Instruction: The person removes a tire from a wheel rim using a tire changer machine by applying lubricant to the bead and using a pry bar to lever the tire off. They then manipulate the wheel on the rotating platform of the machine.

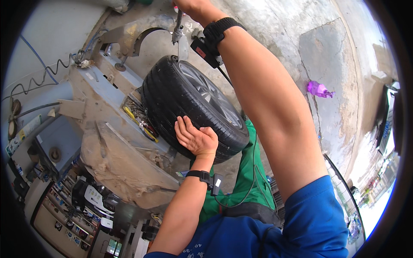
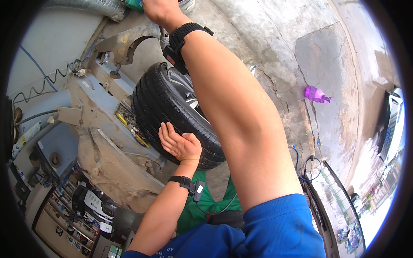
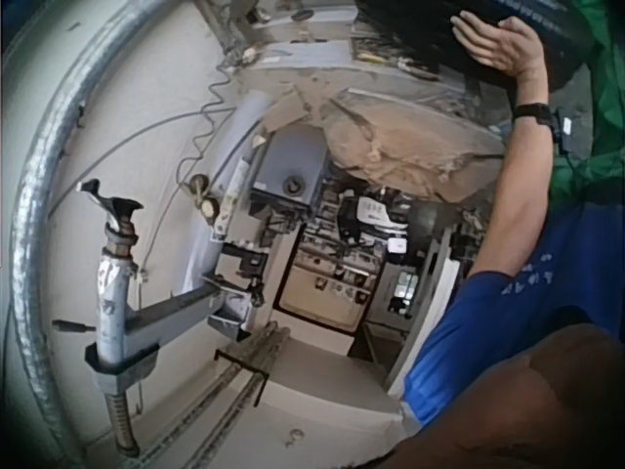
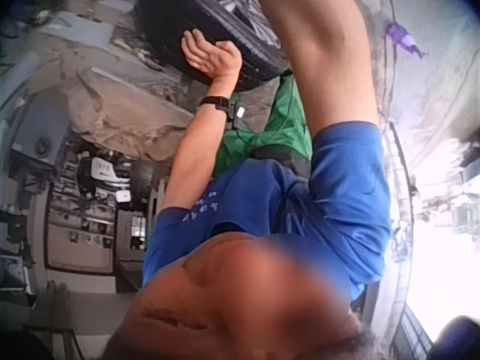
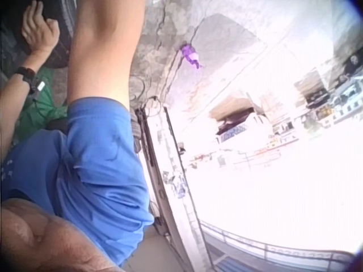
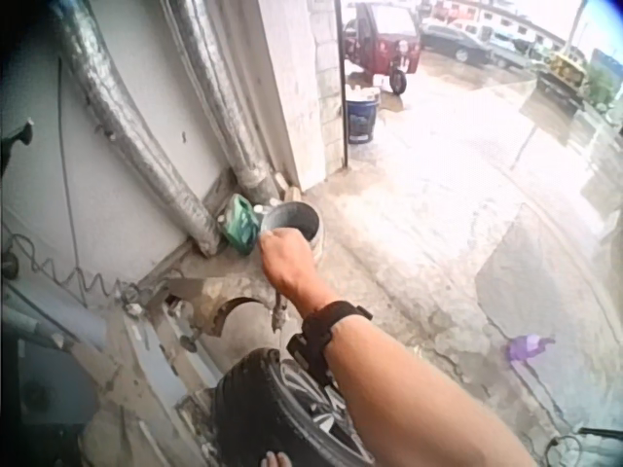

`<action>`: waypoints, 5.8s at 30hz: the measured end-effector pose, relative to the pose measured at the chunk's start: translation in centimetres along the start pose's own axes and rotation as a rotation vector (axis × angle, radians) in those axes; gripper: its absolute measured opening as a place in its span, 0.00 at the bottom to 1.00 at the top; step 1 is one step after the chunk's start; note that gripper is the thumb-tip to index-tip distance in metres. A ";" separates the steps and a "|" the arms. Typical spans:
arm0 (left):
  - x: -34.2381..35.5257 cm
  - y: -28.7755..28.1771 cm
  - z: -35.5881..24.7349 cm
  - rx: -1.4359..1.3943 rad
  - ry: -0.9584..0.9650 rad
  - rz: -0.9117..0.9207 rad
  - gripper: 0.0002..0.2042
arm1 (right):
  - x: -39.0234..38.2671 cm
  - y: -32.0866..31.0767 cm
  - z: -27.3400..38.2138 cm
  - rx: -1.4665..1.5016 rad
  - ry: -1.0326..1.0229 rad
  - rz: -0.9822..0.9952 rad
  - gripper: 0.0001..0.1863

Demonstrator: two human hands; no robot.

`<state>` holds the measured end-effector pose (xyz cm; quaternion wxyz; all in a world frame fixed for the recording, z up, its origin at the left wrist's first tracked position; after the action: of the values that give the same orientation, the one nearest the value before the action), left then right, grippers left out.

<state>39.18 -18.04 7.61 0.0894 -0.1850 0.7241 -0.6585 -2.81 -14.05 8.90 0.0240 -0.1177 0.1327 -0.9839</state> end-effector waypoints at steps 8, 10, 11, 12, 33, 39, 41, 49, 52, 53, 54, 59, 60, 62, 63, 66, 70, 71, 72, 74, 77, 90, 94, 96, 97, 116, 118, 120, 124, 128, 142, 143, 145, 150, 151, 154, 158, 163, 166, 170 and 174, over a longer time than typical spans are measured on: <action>0.0 -0.1 0.2 0.018 0.000 -0.015 0.31 | -0.6 0.3 0.7 -0.004 0.038 -0.004 0.23; 0.0 0.1 0.0 0.020 0.005 -0.016 0.31 | -0.5 0.2 0.2 0.028 0.096 -0.022 0.24; 0.0 0.1 -0.1 0.022 0.005 -0.019 0.31 | -0.6 0.1 0.4 0.031 0.099 -0.021 0.24; 0.0 0.1 -0.1 0.023 0.004 -0.021 0.31 | -0.6 0.0 0.6 0.038 0.106 -0.025 0.24; -0.7 -0.6 1.2 0.009 -0.006 -0.013 0.32 | -3.5 -0.1 3.8 -0.012 0.193 -0.019 0.25; -1.4 -0.9 2.0 -0.029 -0.009 -0.035 0.31 | -4.0 0.5 4.0 -0.034 0.138 0.020 0.24; -1.6 -1.0 2.3 -0.037 -0.006 -0.038 0.31 | -4.5 0.7 4.1 0.019 0.139 0.062 0.24; -2.0 -1.3 3.1 -0.067 0.011 -0.051 0.31 | -6.0 0.6 4.8 0.171 0.366 0.224 0.24; -2.1 -1.4 3.3 -0.076 0.014 -0.049 0.31 | -6.2 0.5 5.4 0.265 0.266 0.418 0.27; -2.1 -1.4 3.5 -0.078 0.016 -0.047 0.31 | -6.4 0.7 5.8 0.266 0.266 0.421 0.27; -2.2 -1.4 3.5 -0.077 0.014 -0.047 0.31 | -6.6 -0.1 5.8 0.232 0.302 0.298 0.28; -2.2 -1.4 3.4 -0.090 0.016 -0.047 0.31 | -7.0 -4.9 8.8 0.216 0.264 0.112 0.27; -2.3 -1.4 3.4 -0.090 0.017 -0.045 0.31 | -6.6 -4.5 7.5 0.276 0.263 0.072 0.26; -2.3 -1.5 3.5 -0.085 0.019 -0.047 0.31 | -7.1 -5.5 7.6 0.257 0.234 0.016 0.25; -2.3 -1.5 3.5 -0.084 0.020 -0.046 0.31 | -7.2 -6.2 7.9 0.239 0.203 -0.038 0.25; -2.3 -1.6 3.4 -0.086 0.025 -0.041 0.31 | -7.6 -7.1 7.5 0.251 0.187 -0.051 0.24; -2.5 -1.4 3.8 -0.063 0.026 -0.036 0.30 | -8.7 -8.0 7.7 0.239 0.190 -0.086 0.21; -2.4 -1.4 3.8 -0.060 0.029 -0.042 0.29 | -8.7 -8.4 7.8 0.277 0.157 -0.109 0.20; -2.4 -1.4 3.8 -0.059 0.028 -0.041 0.29 | -8.8 -8.8 8.0 0.276 0.117 -0.126 0.18; -2.4 -1.5 3.8 -0.063 0.028 -0.041 0.29 | -8.9 -10.1 8.6 0.263 0.051 -0.189 0.18; -2.5 -1.5 3.8 -0.064 0.023 -0.037 0.29 | -8.9 -11.0 8.9 0.297 0.039 -0.229 0.17; -2.6 -1.6 4.0 -0.075 0.026 -0.043 0.29 | -7.4 -13.1 10.4 0.318 -0.097 -0.358 0.18; -2.6 -1.7 3.9 -0.073 0.023 -0.043 0.29 | -7.9 -12.8 10.6 0.349 -0.077 -0.333 0.18; -2.4 -1.8 3.7 -0.070 0.025 -0.046 0.29 | -8.1 -12.9 10.8 0.338 -0.073 -0.328 0.18; -2.2 -1.7 3.4 -0.072 0.008 -0.049 0.29 | -8.1 -13.0 10.8 0.328 -0.069 -0.323 0.18; -4.7 -1.0 7.1 -0.070 0.119 -0.072 0.29 | -17.0 3.3 14.6 -0.175 -0.140 0.476 0.17; -4.5 -1.0 6.7 -0.091 0.123 -0.058 0.30 | -15.8 4.4 13.7 -0.397 -0.107 0.488 0.14; -4.7 -1.2 7.0 -0.095 0.118 -0.058 0.30 | -14.1 5.3 12.3 -0.477 -0.019 0.555 0.13; -5.3 -0.9 7.1 -0.110 0.107 -0.042 0.30 | -12.8 6.1 10.2 -0.609 0.052 0.646 0.12; -5.8 -0.6 6.9 -0.114 0.089 -0.024 0.30 | -11.5 5.1 10.1 -0.636 0.023 0.620 0.12; -6.1 0.1 6.0 -0.128 0.041 -0.015 0.30 | -7.9 1.7 4.6 -0.635 0.067 0.561 0.13; -6.0 -0.1 6.1 -0.120 0.035 -0.022 0.30 | -7.5 1.5 4.5 -0.629 0.069 0.565 0.13; -5.8 0.2 5.4 -0.123 0.025 -0.031 0.29 | -6.5 0.8 5.6 -0.668 -0.018 0.552 0.13; -5.4 0.5 4.8 -0.124 -0.015 -0.036 0.29 | -4.9 0.2 5.9 -0.691 -0.027 0.444 0.15; -5.4 0.4 4.8 -0.124 -0.020 -0.038 0.29 | -4.5 0.2 5.6 -0.693 -0.033 0.445 0.15; -4.6 0.5 4.0 -0.151 -0.029 -0.031 0.30 | -2.8 -0.9 4.8 -0.726 -0.074 0.371 0.15; -3.9 0.6 3.8 -0.158 -0.026 -0.048 0.31 | -1.6 -1.6 4.3 -0.802 -0.080 0.343 0.15; -4.1 0.5 3.3 -0.129 -0.015 -0.065 0.29 | -0.1 -2.1 2.6 -0.859 -0.052 0.333 0.17; -4.7 0.4 3.3 -0.125 -0.003 -0.065 0.29 | 0.5 -4.8 0.0 -0.904 0.016 0.292 0.17; -6.1 0.3 4.1 -0.076 0.025 -0.072 0.29 | -0.4 -10.2 -7.2 -0.970 0.167 0.365 0.18; -6.1 1.0 3.4 -0.061 0.040 -0.053 0.27 | -3.6 -18.7 -15.8 -0.820 0.434 0.200 0.20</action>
<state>45.89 -18.76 5.55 0.0515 -0.1936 0.7402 -0.6419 -3.40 8.29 -1.77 0.0419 0.1042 0.5228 -0.8451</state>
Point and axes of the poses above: each hand's wrist, its own x-axis towards the middle knuckle, its own y-axis out of the palm, z = x × y, the point moved 8 cm from there along x, towards the middle knuckle, and after that the axes turned 2 degrees about x, right-handed, at the moved point
